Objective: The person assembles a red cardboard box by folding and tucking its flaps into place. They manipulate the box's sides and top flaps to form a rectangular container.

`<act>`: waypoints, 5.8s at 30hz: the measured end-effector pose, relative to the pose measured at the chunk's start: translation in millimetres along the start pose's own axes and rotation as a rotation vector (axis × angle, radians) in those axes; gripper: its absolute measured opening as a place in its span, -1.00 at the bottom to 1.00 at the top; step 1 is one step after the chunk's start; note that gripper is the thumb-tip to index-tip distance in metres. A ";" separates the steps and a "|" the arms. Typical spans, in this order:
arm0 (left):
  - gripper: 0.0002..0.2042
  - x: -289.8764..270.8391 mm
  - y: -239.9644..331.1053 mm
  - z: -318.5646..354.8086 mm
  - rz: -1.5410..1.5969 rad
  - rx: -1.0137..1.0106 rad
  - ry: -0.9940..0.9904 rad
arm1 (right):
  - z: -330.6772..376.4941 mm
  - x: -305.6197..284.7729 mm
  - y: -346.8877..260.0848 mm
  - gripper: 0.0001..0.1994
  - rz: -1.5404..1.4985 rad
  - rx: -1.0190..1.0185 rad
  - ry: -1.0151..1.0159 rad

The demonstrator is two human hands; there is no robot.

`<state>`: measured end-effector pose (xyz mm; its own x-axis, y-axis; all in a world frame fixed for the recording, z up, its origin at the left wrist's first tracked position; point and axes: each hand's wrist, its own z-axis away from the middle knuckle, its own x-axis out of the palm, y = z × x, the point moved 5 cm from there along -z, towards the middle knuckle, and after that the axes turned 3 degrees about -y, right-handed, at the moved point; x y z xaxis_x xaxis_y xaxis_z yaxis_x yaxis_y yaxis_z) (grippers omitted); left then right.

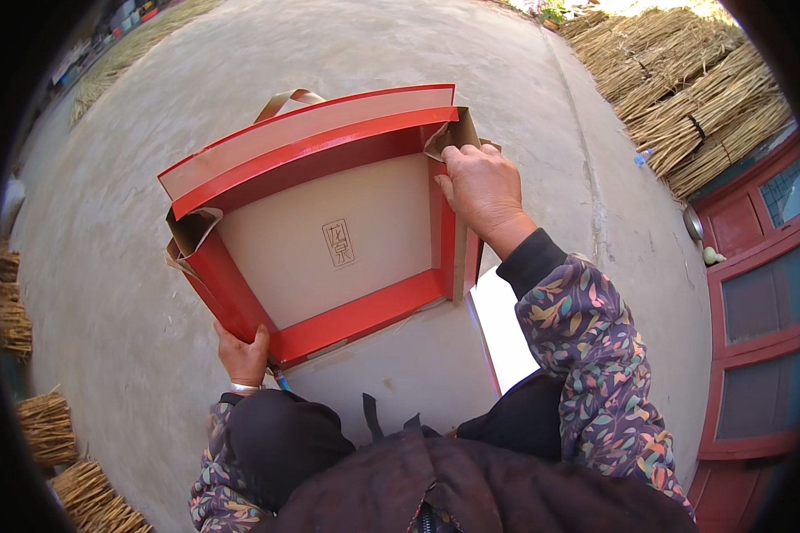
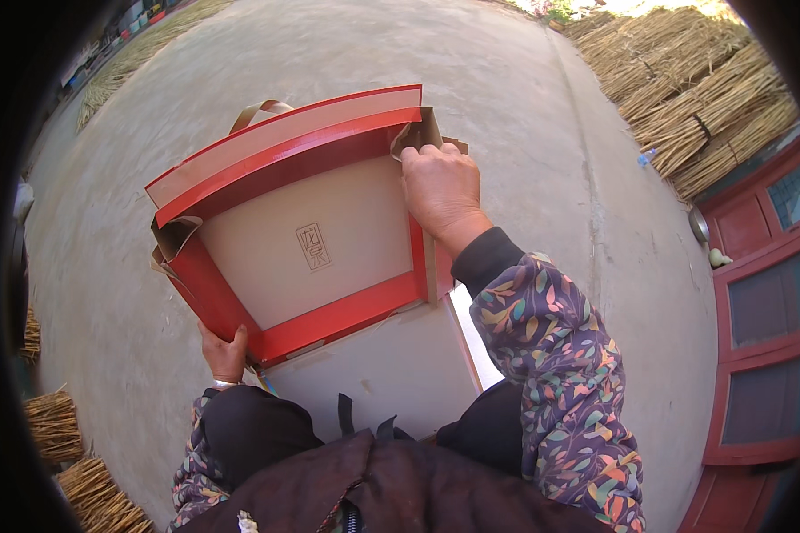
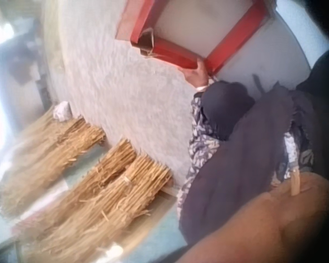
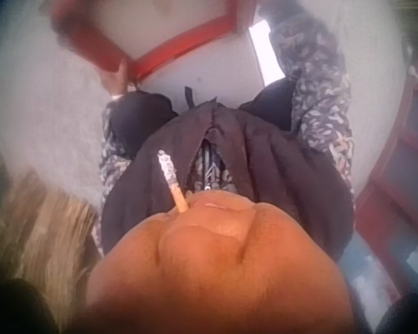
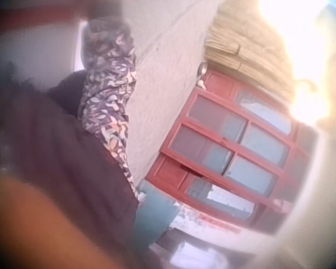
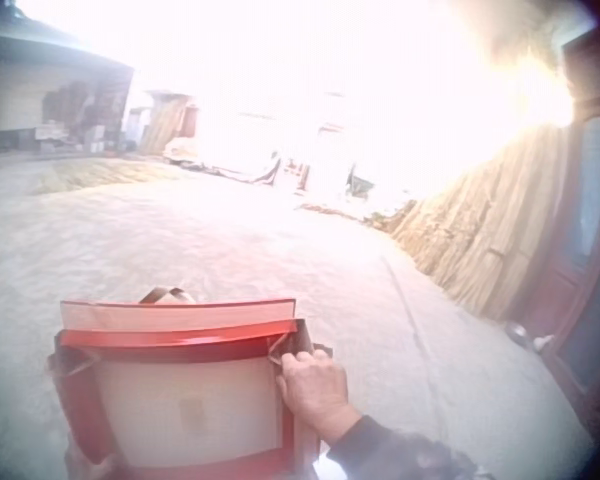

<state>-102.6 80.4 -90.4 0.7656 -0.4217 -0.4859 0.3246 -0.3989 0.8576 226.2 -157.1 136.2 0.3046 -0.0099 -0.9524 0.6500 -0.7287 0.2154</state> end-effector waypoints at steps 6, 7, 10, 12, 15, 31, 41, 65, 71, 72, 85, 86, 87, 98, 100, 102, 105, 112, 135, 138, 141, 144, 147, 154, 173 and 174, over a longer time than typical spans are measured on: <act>-0.26 16.8 -51.3 17.6 0.001 -0.083 -0.075 | 55.7 34.2 -3.1 -0.86 -0.037 -0.109 0.056; -0.24 22.2 -61.1 22.3 0.007 -0.088 -0.103 | 65.4 43.9 -3.3 -0.91 -0.040 -0.111 0.033; -0.19 30.4 -77.7 33.1 -0.067 -0.164 -0.228 | 82.1 69.4 -6.1 -0.95 -0.008 -0.149 0.000; -0.16 24.3 -63.7 26.1 -0.128 -0.120 -0.242 | 81.6 79.0 -6.4 -0.96 0.004 -0.157 0.031; -0.15 -7.6 8.5 -10.5 -0.263 0.306 -0.026 | 79.0 85.2 -6.2 -0.97 0.035 -0.159 0.036; -0.14 162.8 220.4 -91.5 -0.780 0.984 -0.295 | 87.1 86.7 -14.8 -0.94 0.053 -0.206 0.108; -0.56 154.3 227.6 -111.3 -0.760 0.646 -0.419 | 86.8 86.0 -23.5 -0.95 -0.002 -0.197 0.085; -0.18 141.0 208.4 -148.0 -0.589 0.250 -0.785 | 120.1 97.2 -23.5 -0.89 -0.288 -0.160 -0.345; -0.28 151.5 188.0 -144.3 -0.226 0.021 -0.976 | 122.4 100.2 -19.4 -0.79 -0.262 -0.100 -0.464; -0.28 152.6 187.9 -145.2 -0.251 0.036 -0.962 | 122.7 100.2 -19.6 -0.76 -0.255 -0.106 -0.484; -0.59 145.6 214.0 -104.7 -0.534 1.105 -0.077 | 104.3 105.5 -14.6 -0.78 -0.402 -0.196 -0.277; -0.54 148.5 211.4 -97.2 -0.528 1.168 -0.065 | 104.7 107.3 -13.8 -0.78 -0.409 -0.197 -0.260; -0.48 152.1 208.6 -90.6 -0.543 1.197 -0.071 | 105.0 109.1 -13.1 -0.79 -0.406 -0.189 -0.260; -0.04 164.3 198.0 -93.8 -0.832 1.114 -0.256 | 94.6 105.7 -19.0 -0.78 -0.464 -0.224 -0.272; -0.09 167.3 198.5 -93.3 -0.853 1.140 -0.229 | 94.2 104.3 -18.3 -0.77 -0.469 -0.220 -0.285; -0.15 169.4 199.7 -93.4 -0.870 1.163 -0.215 | 93.7 104.4 -17.3 -0.77 -0.474 -0.198 -0.321; -0.25 169.0 202.9 -91.4 -0.886 1.223 -0.190 | 93.5 105.0 -15.9 -0.77 -0.458 -0.176 -0.347; -0.33 171.3 205.5 -80.3 -0.934 1.283 -0.396 | 109.4 118.7 -6.9 -0.82 -0.400 -0.174 -0.405; -0.12 164.1 208.0 -95.1 -0.742 0.955 -0.761 | 116.3 138.0 -3.2 -0.79 -0.429 -0.161 -0.391; -0.16 165.4 207.3 -96.5 -0.757 0.969 -0.764 | 116.0 140.5 -1.1 -0.78 -0.441 -0.157 -0.391; -0.24 164.1 206.6 -102.7 -0.724 0.909 -0.784 | 118.0 143.9 0.8 -0.78 -0.442 -0.173 -0.375; -0.34 162.9 207.0 -113.0 -0.588 0.735 -0.859 | 122.8 150.7 5.9 -0.78 -0.467 -0.146 -0.374; -0.48 160.5 210.8 -129.9 -0.318 0.516 -0.914 | 126.1 155.7 5.6 -0.77 -0.485 -0.172 -0.346; -0.60 131.8 219.2 -166.2 -0.808 0.920 -0.293 | 130.7 153.5 8.0 -0.79 -0.497 -0.219 -0.324; -0.45 71.0 169.6 -207.6 -0.677 0.616 -0.335 | 136.6 154.4 43.9 -0.87 -0.391 -0.253 -0.206; -0.45 71.9 171.1 -206.9 -0.605 0.612 -0.373 | 136.8 155.3 47.7 -0.87 -0.364 -0.220 -0.211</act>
<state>122.8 150.3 56.3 0.3007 -0.1939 -0.9338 0.1792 -0.9502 0.2550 209.3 -287.0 -30.9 -0.1036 0.0634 -0.9926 0.8272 -0.5487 -0.1214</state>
